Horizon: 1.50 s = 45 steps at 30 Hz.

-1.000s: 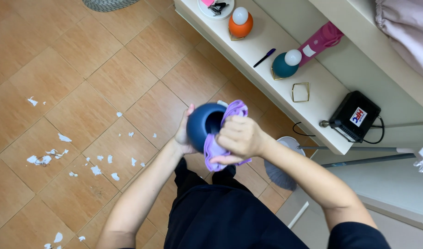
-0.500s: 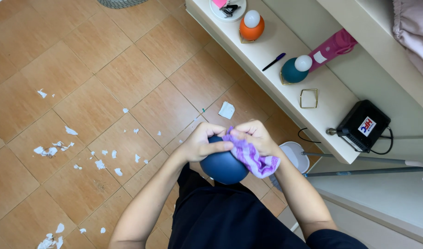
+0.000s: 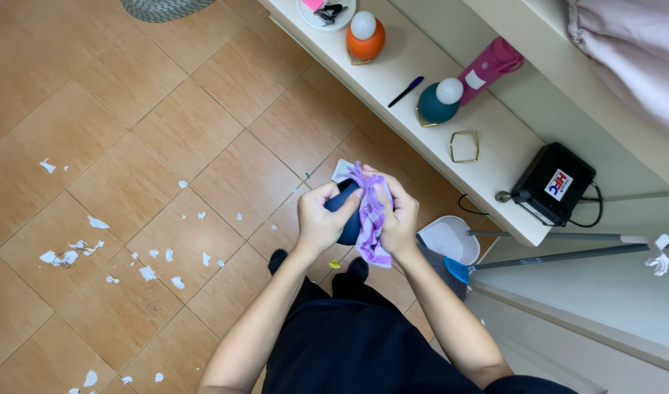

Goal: The person wipes a white shelf under a bed with a purple cloth. They then pick up and wipe several decorative items, including an orange vase, a blue vase, a teal vase, and a gold geometric frame, before placing them back on the shelf.

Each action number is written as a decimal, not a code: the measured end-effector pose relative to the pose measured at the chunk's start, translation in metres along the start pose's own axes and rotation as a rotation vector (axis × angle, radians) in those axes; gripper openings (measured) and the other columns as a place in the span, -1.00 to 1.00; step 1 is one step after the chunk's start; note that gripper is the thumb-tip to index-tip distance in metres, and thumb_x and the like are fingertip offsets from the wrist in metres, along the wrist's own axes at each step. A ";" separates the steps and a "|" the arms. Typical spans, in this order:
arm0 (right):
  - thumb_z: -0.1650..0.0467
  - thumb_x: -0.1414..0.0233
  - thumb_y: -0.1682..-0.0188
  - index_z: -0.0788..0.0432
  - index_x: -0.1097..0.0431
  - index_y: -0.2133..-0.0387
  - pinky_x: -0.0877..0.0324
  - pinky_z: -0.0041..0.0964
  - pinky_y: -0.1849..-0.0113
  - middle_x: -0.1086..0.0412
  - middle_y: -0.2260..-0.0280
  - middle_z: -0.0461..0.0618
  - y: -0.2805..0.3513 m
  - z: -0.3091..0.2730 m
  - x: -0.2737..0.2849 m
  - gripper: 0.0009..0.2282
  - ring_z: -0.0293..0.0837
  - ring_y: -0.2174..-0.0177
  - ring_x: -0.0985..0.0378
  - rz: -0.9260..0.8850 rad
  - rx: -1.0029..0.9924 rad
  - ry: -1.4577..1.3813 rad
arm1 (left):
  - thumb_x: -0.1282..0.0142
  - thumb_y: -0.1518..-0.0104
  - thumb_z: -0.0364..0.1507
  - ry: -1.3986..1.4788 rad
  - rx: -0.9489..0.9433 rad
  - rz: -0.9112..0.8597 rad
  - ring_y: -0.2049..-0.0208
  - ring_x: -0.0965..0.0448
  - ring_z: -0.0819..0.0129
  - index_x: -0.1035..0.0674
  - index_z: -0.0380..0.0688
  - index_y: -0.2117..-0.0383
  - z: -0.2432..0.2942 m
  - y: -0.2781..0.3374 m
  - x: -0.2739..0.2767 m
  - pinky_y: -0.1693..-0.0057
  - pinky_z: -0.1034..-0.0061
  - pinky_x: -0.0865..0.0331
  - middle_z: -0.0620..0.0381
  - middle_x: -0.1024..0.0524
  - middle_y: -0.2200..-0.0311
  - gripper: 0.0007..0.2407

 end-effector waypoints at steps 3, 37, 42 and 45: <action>0.30 0.02 -0.14 0.33 -0.48 0.02 -0.41 -0.33 0.08 -0.53 0.14 0.03 -0.005 0.048 0.017 -0.67 -0.21 0.14 -0.53 -0.093 -0.333 -0.035 | -0.39 -0.05 -0.34 -0.062 -0.034 -0.080 0.62 -0.26 0.68 -0.32 -0.11 0.77 0.013 0.005 -0.015 0.48 0.62 -0.19 0.33 -0.34 0.74 -0.59; 0.34 0.11 -0.12 0.29 -0.51 0.24 -0.56 -0.29 0.29 -0.57 0.31 0.11 0.094 0.265 0.050 -0.73 -0.16 0.38 -0.65 -0.020 -0.987 -0.390 | -0.49 0.08 -0.31 -0.637 -0.627 0.065 0.50 -0.36 0.06 -0.37 -0.16 0.69 -0.039 0.009 -0.034 0.17 0.25 -0.27 0.03 -0.31 0.64 -0.60; 0.14 -0.04 -0.03 0.30 -0.51 0.29 -0.55 -0.22 0.29 -0.58 0.41 0.16 0.051 0.251 0.042 -0.60 -0.09 0.43 -0.67 -0.233 -0.883 0.219 | -0.40 0.18 -0.35 -0.647 -0.781 -0.495 0.32 -0.48 0.07 -0.47 -0.16 0.59 -0.093 0.009 -0.061 0.01 0.23 -0.37 0.04 -0.44 0.53 -0.73; 0.19 -0.18 0.09 0.32 -0.50 0.28 -0.54 -0.14 0.29 -0.57 0.43 0.20 0.037 0.272 0.027 -0.63 -0.03 0.43 -0.67 -0.326 -0.824 0.472 | -0.22 0.09 -0.40 -0.760 -0.930 -0.655 0.25 -0.52 0.18 -0.49 -0.16 0.53 -0.103 -0.004 -0.072 -0.27 0.26 -0.33 0.07 -0.46 0.48 -0.85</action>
Point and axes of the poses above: each hand's wrist, its own y-axis away from the middle knuckle, its own x-axis out of the back of the hand, z = x × y, the point moved 8 cm from there along -y, towards the middle knuckle
